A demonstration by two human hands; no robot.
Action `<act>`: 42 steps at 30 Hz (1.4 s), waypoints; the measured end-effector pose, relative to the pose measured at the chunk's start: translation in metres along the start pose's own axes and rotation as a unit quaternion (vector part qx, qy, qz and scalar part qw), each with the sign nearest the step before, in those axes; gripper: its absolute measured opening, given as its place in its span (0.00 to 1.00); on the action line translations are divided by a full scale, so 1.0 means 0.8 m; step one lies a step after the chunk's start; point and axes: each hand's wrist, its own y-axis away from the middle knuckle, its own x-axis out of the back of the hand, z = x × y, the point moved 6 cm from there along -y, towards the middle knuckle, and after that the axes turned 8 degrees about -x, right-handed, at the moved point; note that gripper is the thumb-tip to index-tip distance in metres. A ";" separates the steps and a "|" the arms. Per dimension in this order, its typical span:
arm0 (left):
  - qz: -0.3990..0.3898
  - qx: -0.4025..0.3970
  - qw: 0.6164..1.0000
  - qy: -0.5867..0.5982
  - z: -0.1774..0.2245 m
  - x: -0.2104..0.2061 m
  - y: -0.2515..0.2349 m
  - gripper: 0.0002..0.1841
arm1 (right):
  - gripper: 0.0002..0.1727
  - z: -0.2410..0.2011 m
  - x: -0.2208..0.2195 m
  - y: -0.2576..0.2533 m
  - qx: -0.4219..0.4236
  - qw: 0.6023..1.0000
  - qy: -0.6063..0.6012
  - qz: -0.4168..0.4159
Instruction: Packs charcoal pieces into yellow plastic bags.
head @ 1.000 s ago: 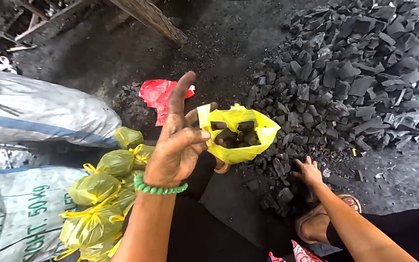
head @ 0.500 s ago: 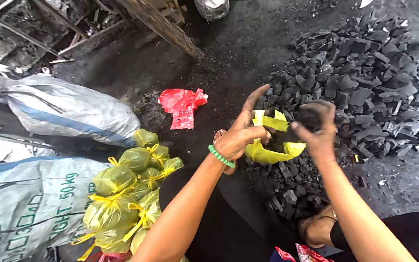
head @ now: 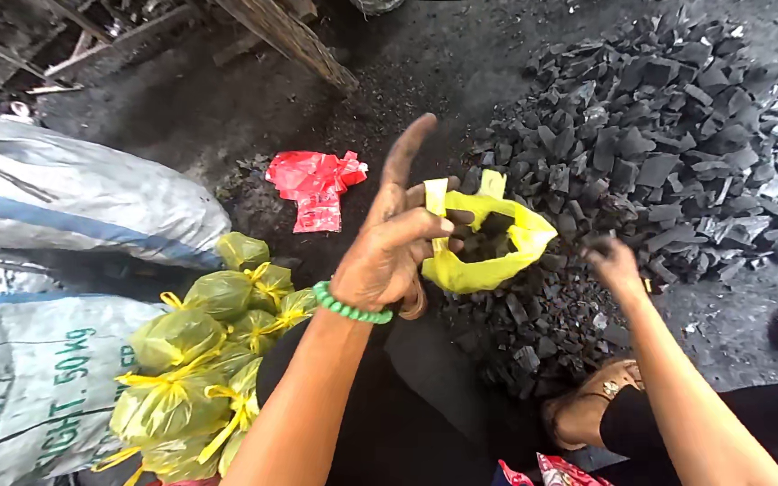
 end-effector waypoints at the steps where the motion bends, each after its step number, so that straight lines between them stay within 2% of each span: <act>1: 0.007 -0.008 1.000 -0.008 0.005 0.004 0.001 0.47 | 0.22 0.048 -0.019 -0.006 -0.063 0.993 0.092 -0.040; 3: 0.014 -0.022 0.999 -0.024 0.010 0.012 0.003 0.48 | 0.37 0.112 -0.064 -0.001 -0.139 0.961 0.212 -0.108; 7: 0.036 -0.029 0.997 -0.056 0.012 0.026 0.005 0.49 | 0.60 0.120 -0.129 0.026 -0.187 0.931 0.283 -0.137; 9: 0.041 -0.027 0.997 -0.065 0.014 0.031 0.006 0.49 | 0.61 0.121 -0.143 0.036 -0.192 0.909 0.334 -0.158; 11: 0.051 -0.024 0.996 -0.064 0.016 0.038 0.007 0.49 | 0.56 0.121 -0.138 0.041 -0.180 0.891 0.380 -0.170; 14: 0.060 -0.024 0.996 -0.066 0.017 0.044 0.009 0.48 | 0.47 0.131 -0.122 0.036 -0.149 0.899 0.366 -0.190; 18: 0.057 -0.019 0.997 -0.046 0.015 0.042 0.012 0.47 | 0.53 0.158 -0.118 0.024 -0.141 0.909 0.317 -0.230; 21: 0.050 -0.013 0.998 -0.037 0.014 0.037 0.012 0.46 | 0.61 0.141 -0.127 0.049 -0.136 0.883 0.371 -0.255; 23: 0.043 -0.016 0.999 -0.028 0.015 0.035 0.011 0.46 | 0.56 0.128 -0.135 0.069 -0.119 0.869 0.403 -0.261; 26: 0.042 -0.012 0.999 -0.026 0.014 0.032 0.010 0.47 | 0.45 0.133 -0.141 0.070 -0.135 0.876 0.395 -0.241; 30: 0.041 -0.004 0.999 -0.036 0.007 0.028 0.006 0.47 | 0.44 0.164 -0.148 0.032 -0.119 0.887 0.370 -0.250; 33: 0.015 -0.006 0.999 -0.039 0.002 0.024 0.001 0.48 | 0.23 0.156 -0.134 0.014 -0.061 0.916 0.311 -0.245; 35: 0.007 0.002 0.998 -0.056 -0.003 0.022 -0.001 0.50 | 0.18 0.135 -0.118 0.009 -0.091 0.913 0.297 -0.263; 37: -0.002 0.010 0.997 -0.071 -0.008 0.019 -0.001 0.51 | 0.16 0.105 -0.097 0.009 -0.129 0.935 0.217 -0.249; 39: -0.014 0.013 0.996 -0.082 -0.012 0.013 -0.001 0.51 | 0.13 0.060 -0.073 0.012 -0.129 0.967 0.065 -0.209; 41: -0.037 0.013 0.996 -0.083 -0.016 0.006 0.000 0.52 | 0.10 0.004 -0.050 0.014 -0.069 0.978 -0.089 -0.176; 42: -0.050 0.015 0.995 -0.084 -0.018 0.002 0.001 0.52 | 0.09 -0.029 -0.042 0.018 -0.034 0.971 -0.164 -0.170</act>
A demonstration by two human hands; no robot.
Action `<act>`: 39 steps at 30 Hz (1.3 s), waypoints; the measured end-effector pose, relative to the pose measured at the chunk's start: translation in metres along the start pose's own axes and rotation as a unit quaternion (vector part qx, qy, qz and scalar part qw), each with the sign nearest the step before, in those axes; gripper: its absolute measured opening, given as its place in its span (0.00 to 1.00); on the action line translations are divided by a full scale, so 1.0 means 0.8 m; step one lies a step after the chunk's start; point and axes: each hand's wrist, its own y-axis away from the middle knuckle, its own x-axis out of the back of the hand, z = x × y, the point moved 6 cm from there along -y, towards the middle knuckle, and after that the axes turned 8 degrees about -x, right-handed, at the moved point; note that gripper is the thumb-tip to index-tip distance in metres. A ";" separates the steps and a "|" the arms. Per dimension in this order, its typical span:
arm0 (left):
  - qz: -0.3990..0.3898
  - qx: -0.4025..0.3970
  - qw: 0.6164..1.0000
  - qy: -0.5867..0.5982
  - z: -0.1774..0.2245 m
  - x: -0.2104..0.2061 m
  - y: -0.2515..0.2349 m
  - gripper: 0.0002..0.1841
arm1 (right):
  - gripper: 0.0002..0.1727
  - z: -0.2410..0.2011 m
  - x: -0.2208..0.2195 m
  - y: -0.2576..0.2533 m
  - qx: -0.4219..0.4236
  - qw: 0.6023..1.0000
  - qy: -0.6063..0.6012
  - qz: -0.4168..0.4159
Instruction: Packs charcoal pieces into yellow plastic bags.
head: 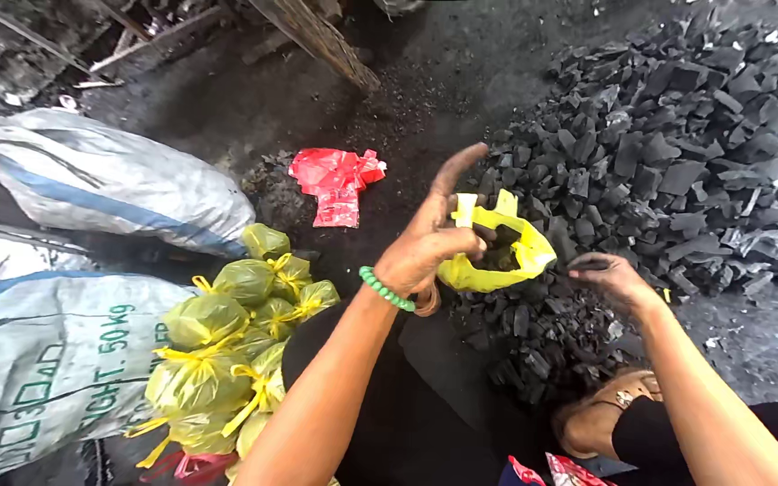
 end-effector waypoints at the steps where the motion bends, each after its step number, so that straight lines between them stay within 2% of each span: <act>1: -0.010 0.001 1.000 0.001 -0.001 -0.005 0.000 0.52 | 0.11 -0.035 -0.010 0.009 0.046 0.997 -0.055 -0.010; 3: -0.028 0.004 1.000 0.007 -0.002 -0.013 -0.003 0.52 | 0.14 -0.101 -0.037 0.028 0.165 0.983 -0.077 -0.035; 5: -0.030 0.017 0.999 0.020 -0.002 -0.020 -0.006 0.53 | 0.10 -0.142 -0.069 0.039 0.285 0.957 0.023 -0.045; 7: -0.021 0.029 0.999 0.032 -0.002 -0.023 -0.008 0.53 | 0.08 -0.156 -0.102 0.049 0.352 0.921 0.166 -0.020; 10: 0.002 0.046 0.997 0.066 -0.004 -0.024 -0.010 0.52 | 0.13 -0.143 -0.129 0.050 0.360 0.876 0.322 -0.019; 12: 0.020 0.054 0.994 0.087 -0.005 -0.023 -0.009 0.51 | 0.17 -0.138 -0.129 0.053 0.341 0.868 0.359 -0.031; 14: 0.028 0.057 0.993 0.094 -0.005 -0.024 -0.008 0.50 | 0.16 -0.147 -0.110 0.063 0.330 0.890 0.314 -0.003; 16: 0.044 0.054 0.993 0.094 -0.007 -0.021 -0.005 0.49 | 0.12 -0.155 -0.073 0.066 0.320 0.917 0.228 0.068; 18: 0.059 0.046 0.994 0.081 -0.005 -0.016 -0.002 0.48 | 0.11 -0.150 -0.030 0.055 0.281 0.930 0.190 0.137; 20: 0.068 0.032 0.995 0.070 -0.002 -0.011 0.001 0.47 | 0.14 -0.118 0.005 0.028 0.235 0.935 0.230 0.135; 22: 0.076 0.021 0.995 0.059 0.004 -0.003 0.003 0.46 | 0.23 -0.062 0.030 -0.002 0.176 0.946 0.262 0.071; 23: 0.083 0.021 0.995 0.053 0.007 0.002 0.006 0.46 | 0.26 -0.026 0.045 -0.008 0.130 0.956 0.253 0.074; 24: 0.091 0.023 0.994 0.050 0.009 0.007 0.008 0.46 | 0.26 0.014 0.063 -0.005 0.074 0.963 0.228 0.121; 26: 0.102 0.021 0.993 0.050 0.013 0.017 0.010 0.46 | 0.26 0.094 0.092 0.015 -0.081 0.937 0.227 0.254; 27: 0.105 0.018 0.993 0.050 0.015 0.021 0.011 0.46 | 0.31 0.133 0.093 0.027 -0.171 0.913 0.252 0.270; 29: 0.108 0.007 0.992 0.059 0.018 0.028 0.012 0.46 | 0.43 0.188 0.071 0.041 -0.296 0.877 0.311 0.216; 31: 0.110 -0.004 0.992 0.063 0.019 0.035 0.013 0.46 | 0.47 0.195 0.036 0.039 -0.308 0.860 0.365 0.178; 33: 0.111 -0.005 0.992 0.064 0.019 0.039 0.017 0.45 | 0.47 0.185 0.001 0.030 -0.287 0.861 0.396 0.137; 35: 0.105 -0.007 0.992 0.069 0.020 0.041 0.018 0.45 | 0.53 0.181 -0.030 0.023 -0.285 0.856 0.424 0.079; 37: 0.106 -0.005 0.992 0.066 0.021 0.040 0.019 0.45 | 0.59 0.180 -0.049 0.023 -0.306 0.831 0.462 0.038; 39: 0.100 0.000 0.993 0.069 0.021 0.040 0.018 0.46 | 0.59 0.183 -0.049 0.022 -0.310 0.829 0.464 0.019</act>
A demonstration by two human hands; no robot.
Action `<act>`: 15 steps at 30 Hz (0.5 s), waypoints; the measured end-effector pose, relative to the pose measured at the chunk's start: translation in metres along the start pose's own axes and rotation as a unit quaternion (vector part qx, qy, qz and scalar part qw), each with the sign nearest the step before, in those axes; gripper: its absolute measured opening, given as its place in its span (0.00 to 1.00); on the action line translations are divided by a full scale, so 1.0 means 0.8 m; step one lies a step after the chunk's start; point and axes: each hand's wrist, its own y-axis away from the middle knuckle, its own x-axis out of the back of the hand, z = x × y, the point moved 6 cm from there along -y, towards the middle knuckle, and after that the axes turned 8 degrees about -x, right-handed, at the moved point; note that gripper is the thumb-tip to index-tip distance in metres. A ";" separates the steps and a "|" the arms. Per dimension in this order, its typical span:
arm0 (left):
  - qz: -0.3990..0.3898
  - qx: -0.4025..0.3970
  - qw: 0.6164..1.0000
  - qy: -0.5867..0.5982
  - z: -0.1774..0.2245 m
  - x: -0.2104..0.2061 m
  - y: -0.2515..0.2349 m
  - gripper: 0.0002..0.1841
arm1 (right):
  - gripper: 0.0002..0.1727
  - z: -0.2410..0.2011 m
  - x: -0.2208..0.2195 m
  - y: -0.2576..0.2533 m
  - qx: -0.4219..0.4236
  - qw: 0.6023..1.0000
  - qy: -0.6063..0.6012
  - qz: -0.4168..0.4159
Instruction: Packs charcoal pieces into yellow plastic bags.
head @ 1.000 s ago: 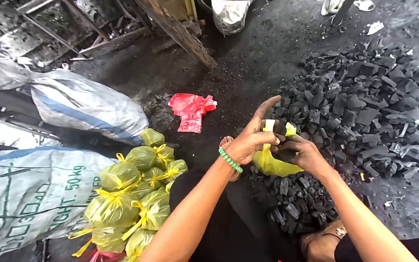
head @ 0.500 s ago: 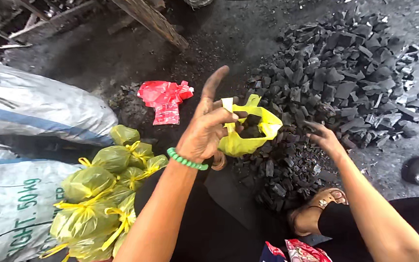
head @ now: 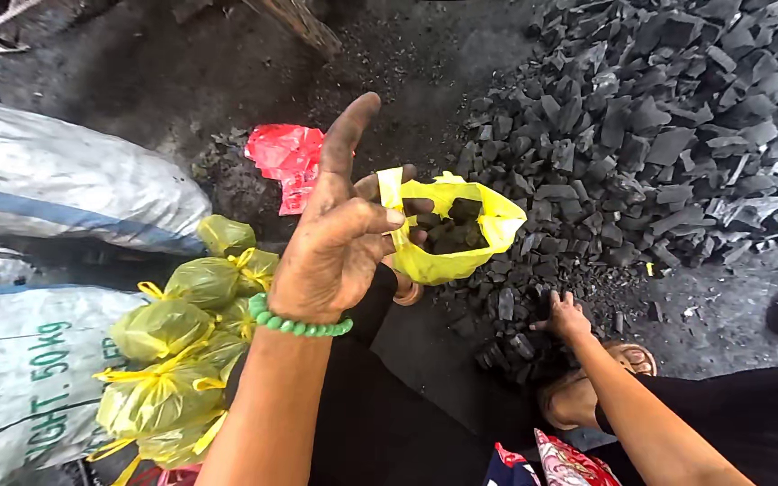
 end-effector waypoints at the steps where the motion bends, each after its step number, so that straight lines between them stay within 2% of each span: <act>1: -0.004 0.003 1.000 0.002 -0.001 -0.001 0.000 0.46 | 0.57 0.006 0.002 -0.005 0.008 1.000 -0.010 -0.008; 5: -0.024 0.006 1.000 0.004 -0.008 -0.015 -0.002 0.46 | 0.38 0.039 0.022 -0.033 0.068 0.994 -0.084 -0.015; 7: -0.045 0.004 0.999 -0.005 -0.014 -0.024 -0.004 0.48 | 0.29 0.035 0.053 -0.026 0.105 0.979 -0.176 0.011; 8: -0.058 0.006 0.998 -0.015 -0.017 -0.029 -0.004 0.48 | 0.28 0.028 0.074 -0.016 0.128 0.960 -0.248 0.030; 10: -0.077 0.025 0.996 -0.030 -0.026 -0.042 -0.005 0.50 | 0.30 0.006 0.125 0.025 0.192 0.891 -0.404 0.072; 12: -0.102 0.041 0.993 -0.044 -0.033 -0.056 -0.006 0.50 | 0.28 -0.022 0.175 0.077 0.273 0.789 -0.537 0.120; 14: -0.121 0.050 0.990 -0.053 -0.038 -0.070 -0.005 0.51 | 0.28 -0.055 0.214 0.141 0.355 0.690 -0.608 0.169; 15: -0.131 0.054 0.989 -0.050 -0.039 -0.075 -0.005 0.51 | 0.29 -0.071 0.226 0.173 0.396 0.663 -0.602 0.201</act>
